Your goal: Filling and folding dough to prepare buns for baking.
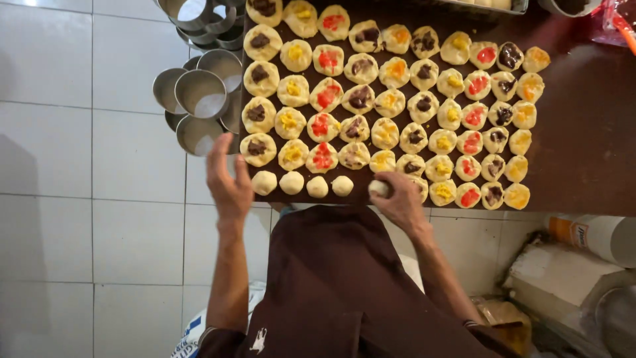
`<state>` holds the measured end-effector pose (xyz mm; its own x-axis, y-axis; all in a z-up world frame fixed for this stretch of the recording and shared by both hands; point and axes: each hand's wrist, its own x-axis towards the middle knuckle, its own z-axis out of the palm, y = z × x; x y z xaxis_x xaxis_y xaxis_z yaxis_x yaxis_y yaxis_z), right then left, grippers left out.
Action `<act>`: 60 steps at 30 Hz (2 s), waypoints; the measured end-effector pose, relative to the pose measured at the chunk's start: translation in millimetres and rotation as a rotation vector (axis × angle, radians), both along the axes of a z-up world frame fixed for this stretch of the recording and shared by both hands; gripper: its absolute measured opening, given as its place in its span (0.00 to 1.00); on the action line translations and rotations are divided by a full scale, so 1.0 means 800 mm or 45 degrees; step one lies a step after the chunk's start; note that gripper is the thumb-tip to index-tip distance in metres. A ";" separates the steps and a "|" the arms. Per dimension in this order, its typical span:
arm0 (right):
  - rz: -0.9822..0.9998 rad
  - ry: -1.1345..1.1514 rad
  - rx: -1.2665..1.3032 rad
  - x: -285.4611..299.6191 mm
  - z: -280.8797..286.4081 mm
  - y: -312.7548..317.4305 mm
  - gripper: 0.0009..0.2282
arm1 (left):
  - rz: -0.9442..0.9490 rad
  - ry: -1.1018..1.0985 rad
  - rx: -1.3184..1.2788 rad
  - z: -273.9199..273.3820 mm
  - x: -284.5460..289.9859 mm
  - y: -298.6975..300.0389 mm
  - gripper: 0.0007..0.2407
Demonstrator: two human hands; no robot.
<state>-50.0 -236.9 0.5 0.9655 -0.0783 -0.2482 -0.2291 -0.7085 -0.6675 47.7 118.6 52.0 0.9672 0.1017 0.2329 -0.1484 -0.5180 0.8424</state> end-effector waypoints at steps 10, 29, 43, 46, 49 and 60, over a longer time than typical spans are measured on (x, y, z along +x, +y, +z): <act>0.092 -0.484 -0.297 0.004 0.054 0.052 0.25 | -0.122 0.059 0.419 -0.054 0.003 0.021 0.18; -0.262 -0.607 0.277 0.011 0.070 0.029 0.11 | -0.078 -0.213 -0.109 0.064 -0.007 -0.038 0.05; -0.179 -0.383 1.076 0.047 0.100 0.093 0.24 | -0.639 0.532 -1.676 -0.037 -0.020 -0.138 0.23; -0.186 -0.486 0.856 0.040 0.083 0.105 0.23 | -0.402 0.613 -1.763 -0.021 -0.019 -0.150 0.20; 0.080 -0.897 0.269 0.035 0.071 0.108 0.17 | -0.339 0.755 -1.936 -0.016 -0.023 -0.152 0.18; 0.046 -0.683 0.437 0.046 0.089 0.082 0.07 | -0.833 0.579 -1.438 0.029 -0.017 -0.118 0.21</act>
